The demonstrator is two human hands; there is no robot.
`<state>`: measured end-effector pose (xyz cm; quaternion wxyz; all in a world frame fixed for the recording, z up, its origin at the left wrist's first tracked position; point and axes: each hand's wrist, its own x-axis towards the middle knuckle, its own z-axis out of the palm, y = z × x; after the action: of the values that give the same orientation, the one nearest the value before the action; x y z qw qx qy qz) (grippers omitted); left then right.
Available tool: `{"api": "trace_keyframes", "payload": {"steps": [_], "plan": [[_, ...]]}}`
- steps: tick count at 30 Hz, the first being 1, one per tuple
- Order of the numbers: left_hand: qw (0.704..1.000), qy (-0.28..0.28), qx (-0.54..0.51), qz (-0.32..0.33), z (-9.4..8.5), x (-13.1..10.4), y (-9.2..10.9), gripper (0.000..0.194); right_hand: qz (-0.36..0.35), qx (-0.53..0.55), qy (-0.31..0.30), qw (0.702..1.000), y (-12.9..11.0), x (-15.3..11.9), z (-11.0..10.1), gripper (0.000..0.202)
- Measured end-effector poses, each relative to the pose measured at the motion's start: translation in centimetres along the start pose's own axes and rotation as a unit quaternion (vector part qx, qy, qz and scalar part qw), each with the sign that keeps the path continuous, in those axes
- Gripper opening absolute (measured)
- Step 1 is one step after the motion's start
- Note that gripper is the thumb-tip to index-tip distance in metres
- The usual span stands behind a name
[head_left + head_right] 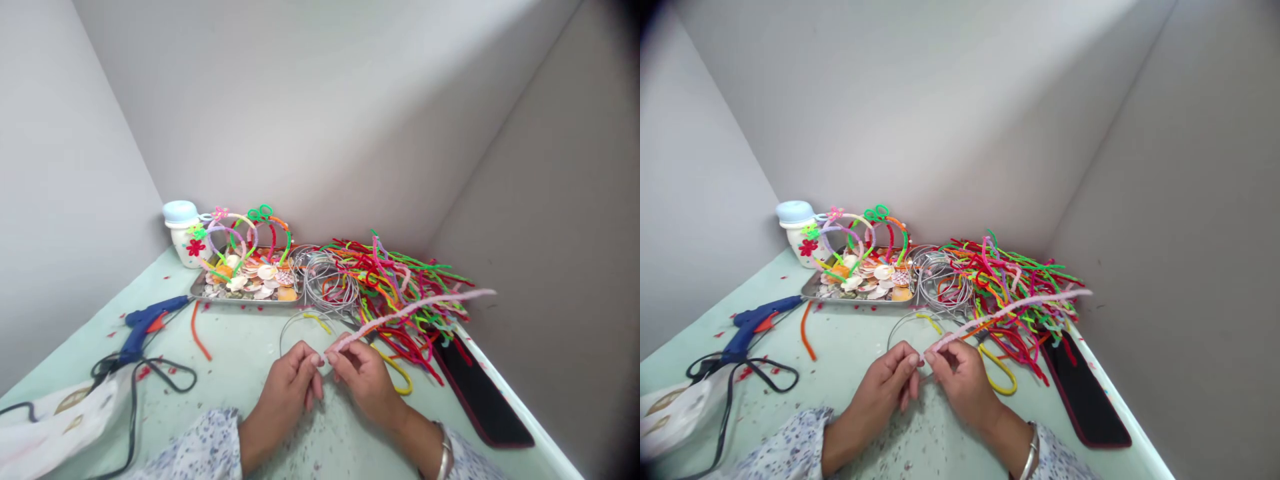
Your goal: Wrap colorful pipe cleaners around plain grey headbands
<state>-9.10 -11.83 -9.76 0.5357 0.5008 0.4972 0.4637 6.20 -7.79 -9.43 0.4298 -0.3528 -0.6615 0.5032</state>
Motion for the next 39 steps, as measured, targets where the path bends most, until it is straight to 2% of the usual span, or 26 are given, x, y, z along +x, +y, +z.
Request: {"api": "trace_keyframes", "payload": {"steps": [3, 6, 9, 12, 14, 17, 19, 22, 24, 28, 30, 34, 39], "plan": [[1.000, 0.015, 0.015, 0.019, 0.0, -0.4, 0.6, 0.032, -0.033, 0.000, 0.025, 0.999, -0.1, -0.2, 0.0, 0.020], [0.996, 0.061, 0.035, 0.048, -0.3, -0.7, 1.6, 0.027, -0.034, 0.020, 0.096, 0.995, -0.2, -0.1, -0.4, 0.020], [0.982, 0.088, 0.140, 0.091, -0.6, -0.9, 2.1, 0.021, -0.006, 0.037, 0.147, 0.988, -0.2, 0.2, -0.8, 0.021], [0.940, 0.057, 0.307, 0.138, -0.5, -1.2, 1.9, 0.013, 0.009, 0.048, 0.155, 0.987, -0.2, 0.4, -0.9, 0.023], [0.914, 0.030, 0.381, 0.139, -0.3, -1.5, 1.6, 0.015, 0.012, 0.054, 0.152, 0.987, -0.3, 0.4, -0.9, 0.023], [0.890, 0.004, 0.438, 0.126, -0.1, -1.7, 1.2, 0.011, 0.016, 0.063, 0.157, 0.985, -0.2, 0.5, -0.9, 0.022], [0.886, -0.004, 0.446, 0.125, -0.1, -1.5, 1.1, 0.016, 0.016, 0.069, 0.165, 0.984, 0.0, 0.6, -0.8, 0.021], [0.899, 0.011, 0.417, 0.133, -0.4, -1.1, 1.2, 0.018, 0.010, 0.071, 0.174, 0.982, 0.1, 0.7, -0.9, 0.021], [0.920, 0.043, 0.370, 0.124, -0.7, -0.8, 1.3, 0.018, 0.002, 0.068, 0.168, 0.983, 0.2, 0.6, -0.9, 0.020], [0.965, 0.121, 0.218, 0.078, -0.8, -0.6, 1.5, 0.016, -0.003, 0.067, 0.130, 0.989, 0.3, 0.4, -1.0, 0.016], [0.977, 0.137, 0.140, 0.079, -0.7, -0.6, 1.5, 0.017, -0.002, 0.069, 0.108, 0.992, 0.4, 0.4, -0.9, 0.015], [0.991, 0.110, 0.034, 0.075, -0.3, -0.7, 1.5, 0.021, -0.018, 0.037, 0.076, 0.996, 0.5, 0.3, -0.5, 0.013], [0.996, 0.060, -0.042, 0.057, -0.1, -0.7, 1.4, 0.021, -0.076, -0.052, 0.069, 0.993, 0.4, 0.3, -0.4, 0.009]]}}
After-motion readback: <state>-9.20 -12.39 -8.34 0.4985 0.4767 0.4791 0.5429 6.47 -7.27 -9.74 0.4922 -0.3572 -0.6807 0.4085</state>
